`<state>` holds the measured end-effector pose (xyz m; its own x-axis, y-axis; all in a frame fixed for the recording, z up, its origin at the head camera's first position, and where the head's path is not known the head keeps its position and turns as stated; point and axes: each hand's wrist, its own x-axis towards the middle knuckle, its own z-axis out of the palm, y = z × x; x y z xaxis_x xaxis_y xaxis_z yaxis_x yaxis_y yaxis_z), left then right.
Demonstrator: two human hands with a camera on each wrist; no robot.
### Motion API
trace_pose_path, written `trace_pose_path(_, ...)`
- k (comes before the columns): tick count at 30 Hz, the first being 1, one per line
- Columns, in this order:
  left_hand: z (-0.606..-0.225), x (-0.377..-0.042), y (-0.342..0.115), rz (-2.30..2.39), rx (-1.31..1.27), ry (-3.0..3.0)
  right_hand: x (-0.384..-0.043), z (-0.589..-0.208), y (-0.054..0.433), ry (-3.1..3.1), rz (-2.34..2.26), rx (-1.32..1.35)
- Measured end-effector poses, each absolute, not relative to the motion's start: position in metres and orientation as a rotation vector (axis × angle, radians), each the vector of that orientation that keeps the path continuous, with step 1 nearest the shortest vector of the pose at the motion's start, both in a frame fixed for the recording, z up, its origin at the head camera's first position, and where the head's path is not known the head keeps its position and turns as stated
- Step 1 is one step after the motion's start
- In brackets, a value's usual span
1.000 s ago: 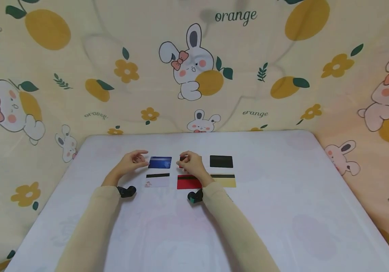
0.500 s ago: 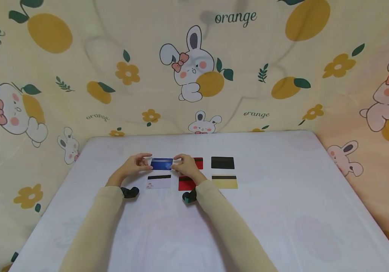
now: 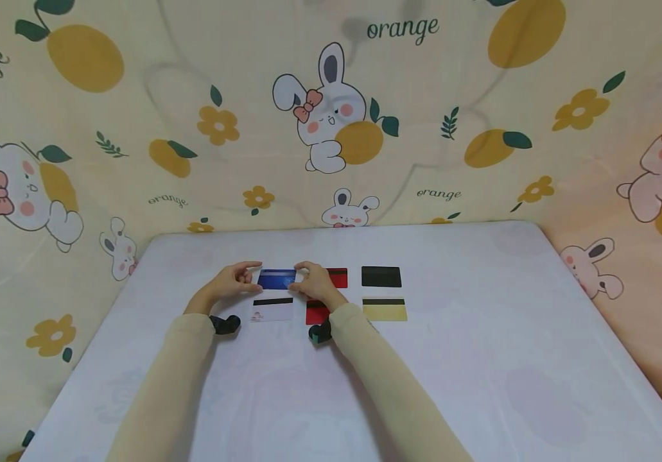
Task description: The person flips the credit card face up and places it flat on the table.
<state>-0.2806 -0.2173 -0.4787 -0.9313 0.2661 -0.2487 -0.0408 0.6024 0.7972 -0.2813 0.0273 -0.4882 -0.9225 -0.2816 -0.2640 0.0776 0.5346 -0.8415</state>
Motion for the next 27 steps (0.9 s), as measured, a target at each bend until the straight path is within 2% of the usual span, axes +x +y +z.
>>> trace_pose_path(27,-0.4796,-0.2831,-0.2143,1.23,0.047,2.433,-0.2825,-0.4862,0.0226,2.426,-1.259,-0.081)
